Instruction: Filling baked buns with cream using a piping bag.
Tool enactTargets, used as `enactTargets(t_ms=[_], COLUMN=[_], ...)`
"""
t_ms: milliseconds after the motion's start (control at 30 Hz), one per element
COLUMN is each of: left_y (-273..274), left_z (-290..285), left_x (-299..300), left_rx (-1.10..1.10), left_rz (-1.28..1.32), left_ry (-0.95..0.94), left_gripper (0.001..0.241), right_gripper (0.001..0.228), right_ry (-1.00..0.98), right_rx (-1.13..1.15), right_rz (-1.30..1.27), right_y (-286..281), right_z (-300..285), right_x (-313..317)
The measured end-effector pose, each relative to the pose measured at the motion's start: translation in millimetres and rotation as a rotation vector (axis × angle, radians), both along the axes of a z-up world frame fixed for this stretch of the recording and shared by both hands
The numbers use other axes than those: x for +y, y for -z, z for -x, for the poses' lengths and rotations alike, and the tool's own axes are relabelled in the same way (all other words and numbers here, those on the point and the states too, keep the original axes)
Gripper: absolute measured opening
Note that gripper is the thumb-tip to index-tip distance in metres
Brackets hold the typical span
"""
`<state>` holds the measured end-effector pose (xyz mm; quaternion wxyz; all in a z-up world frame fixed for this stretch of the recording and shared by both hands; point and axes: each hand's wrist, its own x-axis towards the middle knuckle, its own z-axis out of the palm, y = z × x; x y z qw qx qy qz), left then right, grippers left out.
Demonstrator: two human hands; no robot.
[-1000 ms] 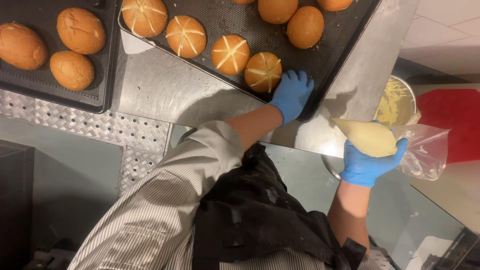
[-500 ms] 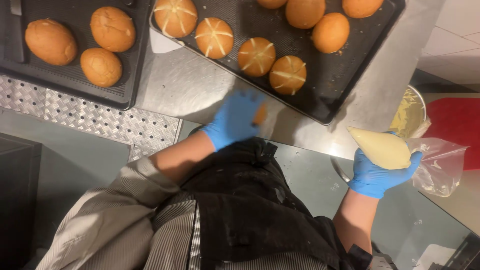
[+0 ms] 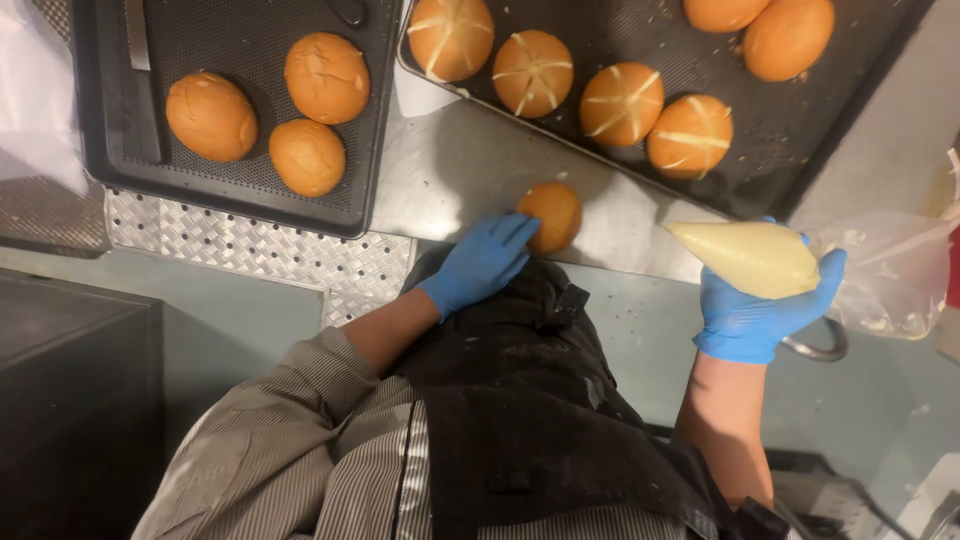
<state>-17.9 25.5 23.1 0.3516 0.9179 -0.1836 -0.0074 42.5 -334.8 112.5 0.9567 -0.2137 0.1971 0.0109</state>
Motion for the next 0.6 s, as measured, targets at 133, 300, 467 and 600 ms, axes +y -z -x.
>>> enactTargets(t_ms=[133, 300, 467, 600], left_y=[-9.5, -14.3, -11.3, -17.0], left_z=[-16.1, -45.9, -62.1, -66.8], left_x=[15.2, 23.7, 23.4, 21.0], left_rx=[-0.080, -0.073, -0.078, -0.035], left_rz=[0.028, 0.097, -0.008, -0.021], left_ry=[0.123, 0.260, 0.380, 0.399], left_gripper=[0.055, 0.059, 0.058, 0.062], right_gripper=[0.048, 0.052, 0.046, 0.043], right_ry=[0.088, 0.118, 0.127, 0.194], right_rx=[0.137, 0.192, 0.157, 0.225], right_rz=[0.025, 0.031, -0.046, 0.051], right_y=[-8.3, -3.9, 10.0, 2.5], right_z=[8.7, 23.4, 36.7, 33.9], right_x=[45.4, 75.9, 89.9, 109.5])
